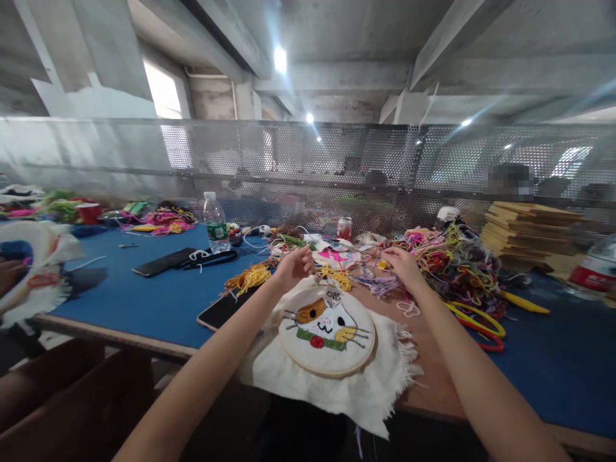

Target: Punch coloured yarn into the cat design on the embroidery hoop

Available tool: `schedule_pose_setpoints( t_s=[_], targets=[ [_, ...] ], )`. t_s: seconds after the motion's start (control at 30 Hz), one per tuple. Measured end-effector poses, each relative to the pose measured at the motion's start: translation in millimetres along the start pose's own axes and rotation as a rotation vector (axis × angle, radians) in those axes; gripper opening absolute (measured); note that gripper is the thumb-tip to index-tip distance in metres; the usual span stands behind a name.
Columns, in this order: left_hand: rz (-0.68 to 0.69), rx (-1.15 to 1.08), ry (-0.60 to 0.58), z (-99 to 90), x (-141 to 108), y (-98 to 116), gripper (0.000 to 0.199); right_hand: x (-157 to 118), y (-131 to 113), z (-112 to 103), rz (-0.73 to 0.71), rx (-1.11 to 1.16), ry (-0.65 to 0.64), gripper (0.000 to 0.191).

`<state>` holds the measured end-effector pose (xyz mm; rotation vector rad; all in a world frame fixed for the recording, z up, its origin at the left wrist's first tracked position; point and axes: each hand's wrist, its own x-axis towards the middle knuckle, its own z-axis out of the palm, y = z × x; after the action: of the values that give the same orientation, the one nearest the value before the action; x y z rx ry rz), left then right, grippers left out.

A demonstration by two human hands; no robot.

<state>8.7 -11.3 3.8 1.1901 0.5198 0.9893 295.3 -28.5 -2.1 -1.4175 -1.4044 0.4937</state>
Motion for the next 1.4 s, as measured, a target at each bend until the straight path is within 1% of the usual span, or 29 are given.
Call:
schedule_pose_setpoints(
  t_s=[0.07,0.1,0.17,0.23,0.27,0.33,0.4,0.43,0.53,0.6,0.7,0.8,0.9,0.97,1.0,1.07,1.1,1.17,1.23,1.27,1.3,1.33,1.37,1.4],
  targets=[
    [0.022,0.027,0.08,-5.0,3.0,1.4,0.016,-4.8,-9.2,4.8,0.018,0.119,-0.143,0.026],
    [0.015,0.038,0.083,-5.3,2.9,1.9,0.017,-8.7,-15.9,8.1,0.026,0.187,-0.248,0.024],
    [-0.015,0.057,0.012,-0.9,-0.5,2.8,0.03,-18.4,-30.7,14.4,0.034,0.309,-0.466,0.022],
    [-0.047,0.082,-0.116,8.1,-7.1,4.0,0.041,-28.8,-44.4,18.8,0.041,0.398,-0.628,0.019],
    [-0.069,0.092,-0.18,13.4,-10.8,4.6,0.044,-33.5,-49.9,20.2,0.048,0.429,-0.682,0.018],
    [-0.147,0.079,-0.294,22.5,-16.9,4.9,0.048,-40.7,-57.5,21.5,0.07,0.455,-0.739,0.018],
    [-0.217,0.026,-0.365,27.4,-19.5,3.4,0.049,-44.0,-60.5,21.9,0.089,0.45,-0.753,0.018],
    [-0.232,-0.004,-0.374,27.8,-19.2,1.9,0.048,-43.9,-60.4,21.9,0.088,0.449,-0.74,0.018],
    [-0.222,-0.052,-0.332,22.1,-13.1,-3.3,0.038,-37.4,-54.9,21.4,0.066,0.502,-0.641,0.017],
    [-0.218,-0.023,-0.286,14.8,-7.3,-5.0,0.029,-29.4,-47.4,19.8,0.073,0.551,-0.564,0.019],
    [-0.205,0.041,-0.14,2.8,-0.5,-2.6,0.022,-17.1,-32.8,13.5,0.121,0.586,-0.434,0.023],
    [-0.207,0.101,0.024,-9.3,3.3,2.1,0.019,-7.4,-17.8,2.1,0.166,0.617,-0.229,0.024],
    [-0.207,0.231,0.105,-20.5,6.7,3.5,0.025,0.7,-5.2,-10.8,0.17,0.635,-0.106,0.022],
    [-0.165,0.393,0.17,-26.1,9.5,1.4,0.024,5.6,1.5,-17.8,0.163,0.658,-0.014,0.024],
    [-0.13,0.509,0.22,-28.2,10.9,-0.3,0.023,7.8,4.4,-20.5,0.158,0.674,0.043,0.025],
    [-0.012,0.801,0.322,-30.7,12.7,-4.0,0.023,11.4,9.2,-24.2,0.145,0.699,0.147,0.026],
    [0.059,0.956,0.36,-31.4,12.9,-5.6,0.023,12.8,11.0,-25.5,0.14,0.708,0.179,0.025],
    [0.178,1.218,0.39,-32.7,11.8,-7.2,0.025,14.8,13.2,-27.6,0.12,0.702,0.216,0.024],
    [0.232,1.355,0.43,-35.1,9.4,-5.6,0.024,15.7,13.2,-30.3,0.061,0.642,0.299,0.022],
    [0.227,1.362,0.487,-37.0,8.2,-3.4,0.023,15.5,12.4,-32.1,0.002,0.569,0.369,0.021],
    [0.206,1.314,0.564,-39.5,7.3,-0.5,0.024,14.9,11.3,-34.1,-0.083,0.458,0.442,0.019],
    [0.171,1.207,0.643,-42.4,6.8,3.0,0.027,13.9,10.1,-36.2,-0.181,0.316,0.507,0.016],
    [0.127,1.047,0.704,-45.4,6.6,6.8,0.033,12.5,8.7,-38.1,-0.278,0.159,0.552,0.015],
    [0.076,0.85,0.736,-48.5,6.9,10.3,0.039,10.8,7.6,-39.8,-0.364,0.003,0.577,0.015]
  ],
)
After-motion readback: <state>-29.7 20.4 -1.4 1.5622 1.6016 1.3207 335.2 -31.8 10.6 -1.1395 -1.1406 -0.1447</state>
